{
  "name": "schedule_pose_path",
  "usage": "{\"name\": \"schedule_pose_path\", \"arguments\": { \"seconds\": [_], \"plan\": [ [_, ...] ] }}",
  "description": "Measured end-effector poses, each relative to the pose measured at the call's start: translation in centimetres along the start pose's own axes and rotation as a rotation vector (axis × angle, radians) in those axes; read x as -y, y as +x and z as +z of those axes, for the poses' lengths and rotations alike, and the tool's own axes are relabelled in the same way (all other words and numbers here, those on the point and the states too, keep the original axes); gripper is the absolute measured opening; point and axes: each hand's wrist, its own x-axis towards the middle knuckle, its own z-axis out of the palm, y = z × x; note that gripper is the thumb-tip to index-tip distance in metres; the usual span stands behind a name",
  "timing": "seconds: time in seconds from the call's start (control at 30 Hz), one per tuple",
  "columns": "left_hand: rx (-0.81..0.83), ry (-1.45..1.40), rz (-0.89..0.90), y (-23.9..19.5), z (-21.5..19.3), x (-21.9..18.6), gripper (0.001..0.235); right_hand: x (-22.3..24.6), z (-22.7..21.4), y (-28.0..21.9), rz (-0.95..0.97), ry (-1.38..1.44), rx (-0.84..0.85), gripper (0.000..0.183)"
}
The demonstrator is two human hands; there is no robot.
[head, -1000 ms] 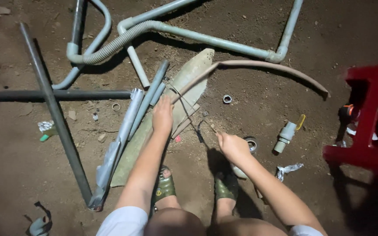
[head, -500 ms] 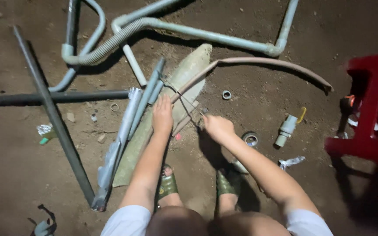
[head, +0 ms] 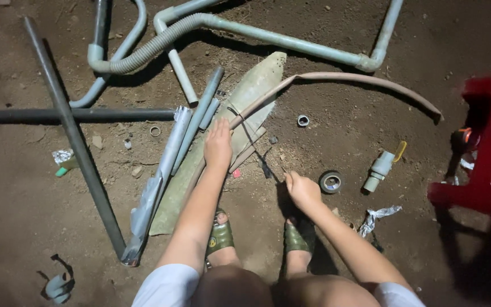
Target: The person uses a hacksaw to cut a flexible pipe, then picks up various rigid and flexible pipes and fittings from the ground. They connect a flexible pipe to a rigid pipe and attach a plastic elbow fitting to the assembly.
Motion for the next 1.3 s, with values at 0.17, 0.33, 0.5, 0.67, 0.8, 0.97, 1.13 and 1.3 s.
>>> {"name": "schedule_pose_path", "arguments": {
  "seconds": [0.17, 0.33, 0.5, 0.67, 0.8, 0.97, 1.13, 1.3],
  "plan": [
    [0.009, -0.003, -0.004, 0.6, -1.4, -0.5, 0.044, 1.5, 0.8, 6.0, -0.068, -0.024, -0.047, 0.049],
    [0.023, -0.004, 0.010, 0.3, -0.8, -0.1, 0.044, 5.3, -0.8, 8.5, -0.140, -0.009, -0.092, 0.045],
    [0.050, -0.016, -0.007, 0.3, -1.4, -0.4, 0.045, 7.9, -1.8, 11.7, -0.203, 0.003, -0.108, 0.049],
    [0.048, -0.003, -0.021, 0.2, -0.4, -0.1, 0.046, 7.2, -1.5, 8.6, -0.181, 0.018, -0.062, 0.047],
    [0.022, -0.007, -0.004, 0.2, 0.5, 0.6, 0.046, 2.4, 0.8, 4.5, -0.084, -0.006, 0.019, 0.046],
    [0.026, -0.007, -0.034, -0.2, -0.4, -0.2, 0.047, 0.8, -1.7, 0.0, -0.047, -0.010, 0.093, 0.048],
    [0.048, -0.035, -0.056, 0.4, -0.5, -0.1, 0.047, 4.0, -4.3, 4.8, -0.092, -0.012, 0.114, 0.048],
    [0.048, -0.032, -0.071, 0.3, -1.1, -0.7, 0.046, 7.6, -3.6, 9.9, -0.172, -0.002, 0.032, 0.050]
  ]
}}
